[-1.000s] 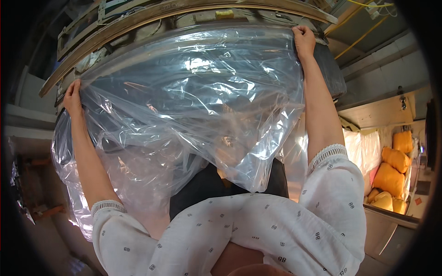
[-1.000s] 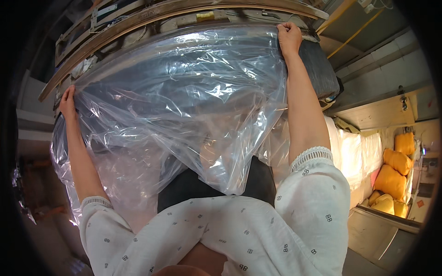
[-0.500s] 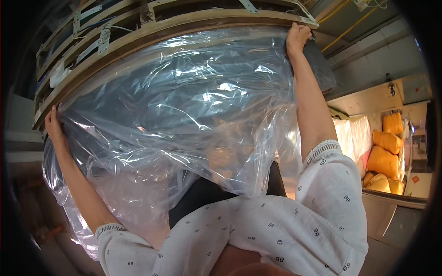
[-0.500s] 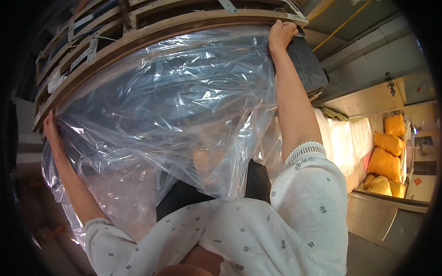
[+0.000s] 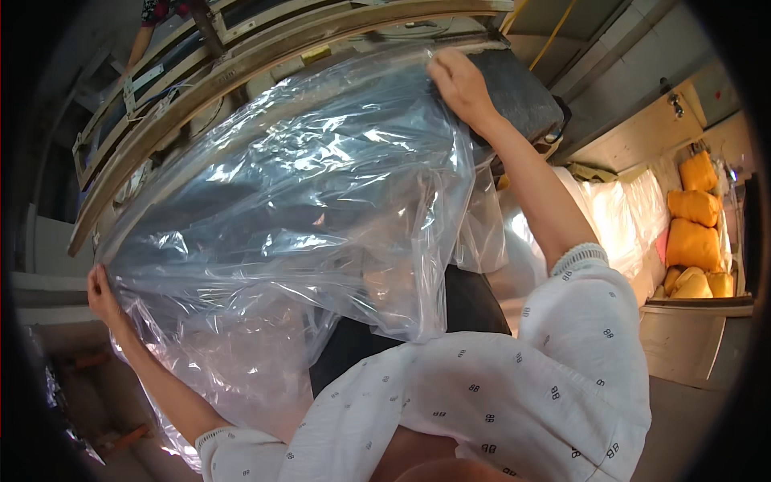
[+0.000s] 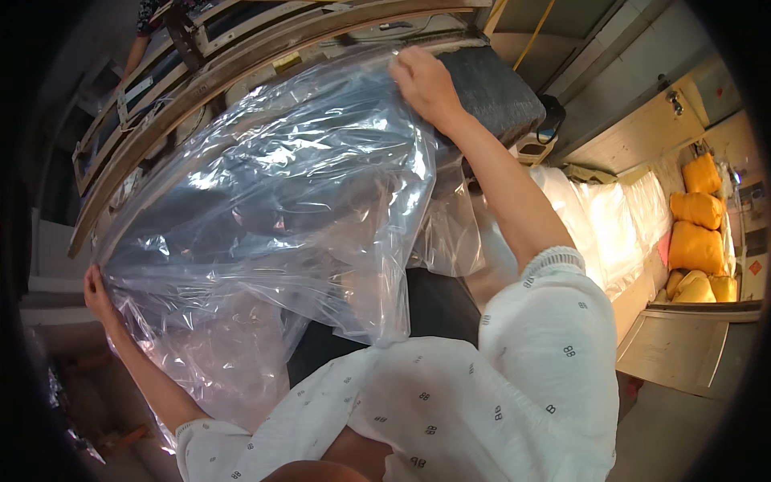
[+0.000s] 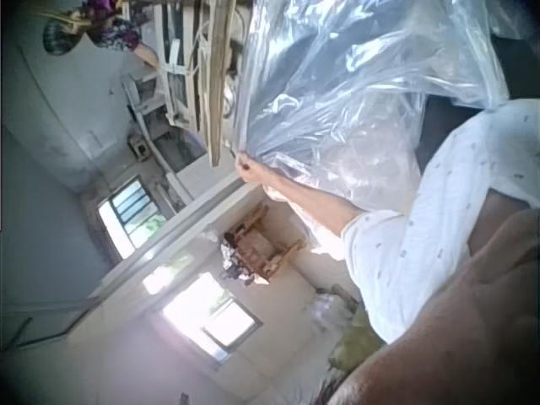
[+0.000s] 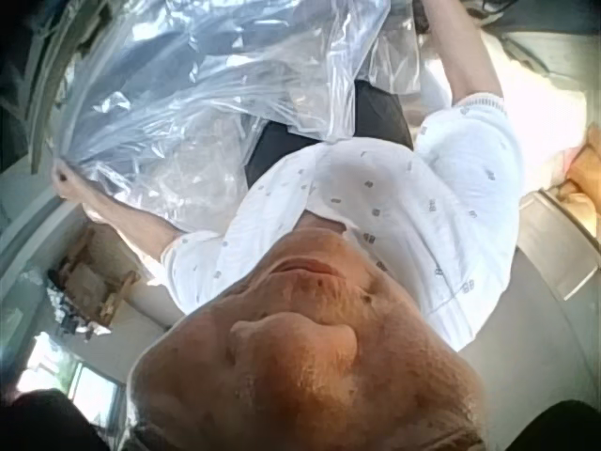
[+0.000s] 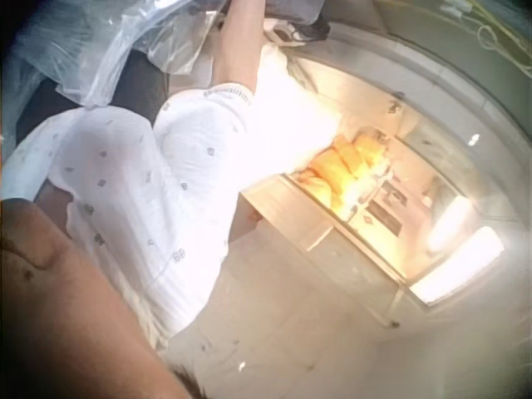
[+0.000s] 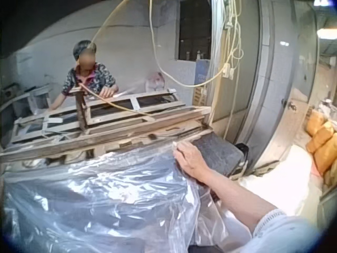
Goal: Wrapping a large upholstered object in clear plastic film and smoothing it with a tool.
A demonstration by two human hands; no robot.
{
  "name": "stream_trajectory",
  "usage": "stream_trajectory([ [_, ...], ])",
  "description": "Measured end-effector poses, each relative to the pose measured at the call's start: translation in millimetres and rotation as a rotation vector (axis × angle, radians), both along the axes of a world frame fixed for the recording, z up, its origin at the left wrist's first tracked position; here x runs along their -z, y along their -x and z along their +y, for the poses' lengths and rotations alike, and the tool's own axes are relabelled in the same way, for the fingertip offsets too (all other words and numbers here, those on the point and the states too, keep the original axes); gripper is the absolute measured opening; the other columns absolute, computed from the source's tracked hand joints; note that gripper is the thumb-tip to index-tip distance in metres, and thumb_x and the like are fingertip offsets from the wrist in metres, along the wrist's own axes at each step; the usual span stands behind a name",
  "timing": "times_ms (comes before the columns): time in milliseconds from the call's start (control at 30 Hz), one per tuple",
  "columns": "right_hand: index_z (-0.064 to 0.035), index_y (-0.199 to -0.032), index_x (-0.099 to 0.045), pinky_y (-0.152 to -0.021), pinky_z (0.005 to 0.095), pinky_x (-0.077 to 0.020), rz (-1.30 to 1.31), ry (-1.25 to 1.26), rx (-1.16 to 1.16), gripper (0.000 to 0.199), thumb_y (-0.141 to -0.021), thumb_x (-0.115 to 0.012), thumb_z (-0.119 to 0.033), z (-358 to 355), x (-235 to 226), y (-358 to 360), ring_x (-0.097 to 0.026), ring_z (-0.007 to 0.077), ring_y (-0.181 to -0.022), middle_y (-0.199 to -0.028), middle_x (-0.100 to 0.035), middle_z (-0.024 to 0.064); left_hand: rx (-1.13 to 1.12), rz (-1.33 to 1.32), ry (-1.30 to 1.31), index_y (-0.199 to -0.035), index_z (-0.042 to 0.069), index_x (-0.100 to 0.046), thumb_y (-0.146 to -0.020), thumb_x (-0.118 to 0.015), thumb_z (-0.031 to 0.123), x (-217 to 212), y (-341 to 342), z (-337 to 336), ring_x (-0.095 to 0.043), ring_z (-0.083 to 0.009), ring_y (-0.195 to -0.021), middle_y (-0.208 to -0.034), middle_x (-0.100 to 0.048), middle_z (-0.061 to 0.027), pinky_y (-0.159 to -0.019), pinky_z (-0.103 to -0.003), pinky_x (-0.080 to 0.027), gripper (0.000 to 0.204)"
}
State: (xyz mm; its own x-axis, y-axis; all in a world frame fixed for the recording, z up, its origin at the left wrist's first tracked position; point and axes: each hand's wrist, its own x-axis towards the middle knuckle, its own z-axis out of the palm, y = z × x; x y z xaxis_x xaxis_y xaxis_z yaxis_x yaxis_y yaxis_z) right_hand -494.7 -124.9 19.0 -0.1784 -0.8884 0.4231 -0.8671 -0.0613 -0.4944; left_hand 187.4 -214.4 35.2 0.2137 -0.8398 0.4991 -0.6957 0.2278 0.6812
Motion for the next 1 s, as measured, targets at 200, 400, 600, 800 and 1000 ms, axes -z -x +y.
stream_trajectory([
  [200, -0.0084, -0.123, -0.045, -0.103, 0.0427, -0.0243, 0.388, -0.055, -0.271, 0.039, -0.087, -0.046, -0.023, 86, 5, -24, -0.033, 0.0291, -0.126, -0.133, -0.041, 0.0087, -0.069, 0.016, -0.375, -0.090, 0.003, -0.064, -0.086, -0.058, 0.024, 9, -38, 80, -0.048, -0.0081, -0.076, -0.081, -0.058, 0.0008, -0.074, -0.022, -0.039, 0.022],
  [400, -0.0092, -0.124, -0.045, -0.103, 0.0443, -0.0229, 0.351, -0.020, -0.272, 0.040, -0.088, -0.046, -0.026, 123, 7, -17, -0.031, 0.0273, -0.126, -0.133, -0.040, 0.0089, -0.028, 0.023, -0.277, -0.088, 0.010, -0.065, -0.086, -0.058, 0.027, 62, -66, 101, -0.027, -0.0008, -0.051, -0.060, -0.040, 0.0098, -0.044, -0.020, -0.019, 0.018],
  [600, -0.0043, -0.100, -0.057, -0.091, 0.0418, -0.0373, 0.486, 0.100, -0.413, 0.025, -0.085, -0.049, -0.022, 95, -1, -7, -0.050, 0.0294, -0.103, -0.108, -0.057, 0.0096, -0.140, 0.122, -0.312, -0.099, 0.008, -0.059, -0.086, -0.058, 0.029, 70, -42, 146, -0.039, -0.0055, -0.060, -0.078, -0.052, 0.0024, -0.050, -0.018, -0.031, 0.025],
  [800, -0.0053, -0.126, -0.045, -0.103, 0.0360, -0.0245, 0.437, -0.044, -0.384, 0.039, -0.090, -0.039, -0.018, 53, -1, -39, -0.034, 0.0270, -0.126, -0.133, -0.041, 0.0119, -0.560, -0.746, 0.129, -0.102, 0.009, -0.061, -0.084, -0.047, 0.023, 119, -2, 181, -0.051, -0.0301, -0.105, -0.115, -0.055, -0.0121, -0.086, -0.040, -0.040, 0.026],
  [1000, -0.0081, -0.134, -0.035, -0.105, 0.0374, -0.0188, 0.407, -0.127, -0.504, 0.044, -0.092, -0.033, -0.023, 39, 10, -50, -0.027, 0.0262, -0.131, -0.139, -0.034, 0.0101, -0.340, 0.203, -0.471, -0.125, 0.007, -0.046, -0.089, -0.032, 0.053, 279, -45, 275, -0.037, -0.0311, -0.123, -0.131, -0.042, -0.0168, -0.103, -0.048, -0.024, 0.059],
])
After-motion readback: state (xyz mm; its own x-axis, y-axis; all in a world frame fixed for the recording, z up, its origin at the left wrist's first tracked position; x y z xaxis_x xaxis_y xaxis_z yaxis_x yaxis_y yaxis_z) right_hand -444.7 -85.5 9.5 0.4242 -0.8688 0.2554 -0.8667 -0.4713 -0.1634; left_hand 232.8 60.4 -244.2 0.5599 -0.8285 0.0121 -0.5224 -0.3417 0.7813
